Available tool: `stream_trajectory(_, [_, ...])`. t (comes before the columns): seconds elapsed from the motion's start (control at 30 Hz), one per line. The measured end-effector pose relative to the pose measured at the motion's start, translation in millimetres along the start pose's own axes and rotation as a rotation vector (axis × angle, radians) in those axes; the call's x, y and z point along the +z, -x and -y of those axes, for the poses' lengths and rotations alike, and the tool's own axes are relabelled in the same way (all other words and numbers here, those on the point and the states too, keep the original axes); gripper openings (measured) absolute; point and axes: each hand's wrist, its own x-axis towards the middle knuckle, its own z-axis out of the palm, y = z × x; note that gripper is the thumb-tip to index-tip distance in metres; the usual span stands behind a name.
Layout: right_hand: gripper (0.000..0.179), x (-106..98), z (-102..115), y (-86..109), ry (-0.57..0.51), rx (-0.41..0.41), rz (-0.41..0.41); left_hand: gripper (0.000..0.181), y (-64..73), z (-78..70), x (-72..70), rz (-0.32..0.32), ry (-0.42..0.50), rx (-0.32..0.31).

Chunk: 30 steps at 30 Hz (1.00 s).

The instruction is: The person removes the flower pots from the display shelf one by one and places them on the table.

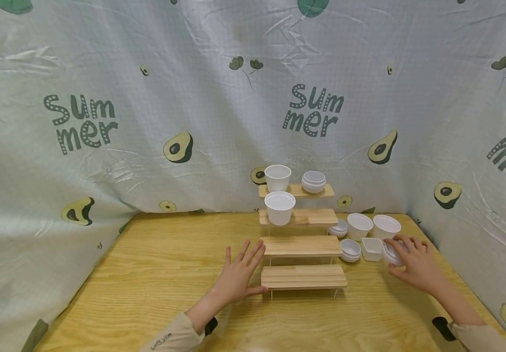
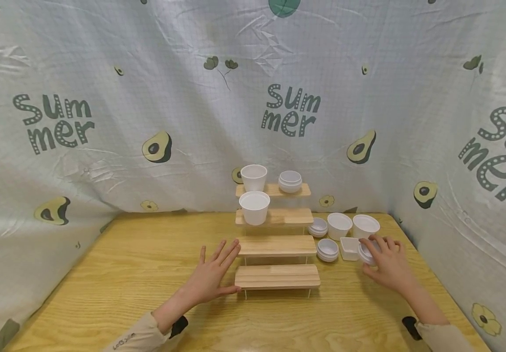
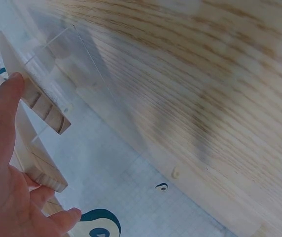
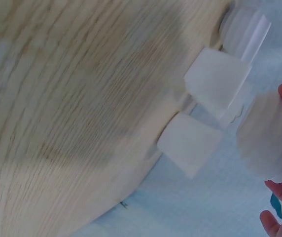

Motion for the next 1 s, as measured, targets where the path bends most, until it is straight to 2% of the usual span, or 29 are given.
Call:
stream_trajectory(0.07, [0.055,1,-4,0.6,0.007,0.008,0.002,0.096,0.1,-0.3,-0.2,0.005,-0.001,0.0])
stream_trajectory(0.37, [0.058,9,-18,1.1,0.032,0.028,0.001,0.095,0.6,-0.5,0.5,0.009,-0.019,0.001])
stream_trajectory(0.47, [0.049,13,-23,1.9,0.045,0.022,0.001,0.095,0.3,-0.1,1.1,0.006,-0.022,0.001])
stream_trajectory(0.53, [0.062,15,-27,2.8,0.061,0.011,0.001,0.095,0.2,0.2,1.6,0.003,-0.021,0.001])
stream_trajectory(0.6, [0.066,18,-30,4.1,0.077,0.004,0.011,0.095,0.1,0.4,1.9,0.0,-0.02,0.003])
stream_trajectory(0.7, [0.049,21,-33,5.1,0.107,-0.003,0.036,0.095,0.0,0.6,2.1,-0.002,-0.019,0.004])
stream_trajectory(0.83, [0.06,26,-36,5.6,0.129,-0.003,0.081,0.096,0.2,0.7,1.9,0.006,-0.012,0.003])
stream_trajectory(1.0, [0.06,30,-36,5.2,0.126,0.008,0.107,0.096,0.0,0.6,1.7,0.011,-0.012,0.001])
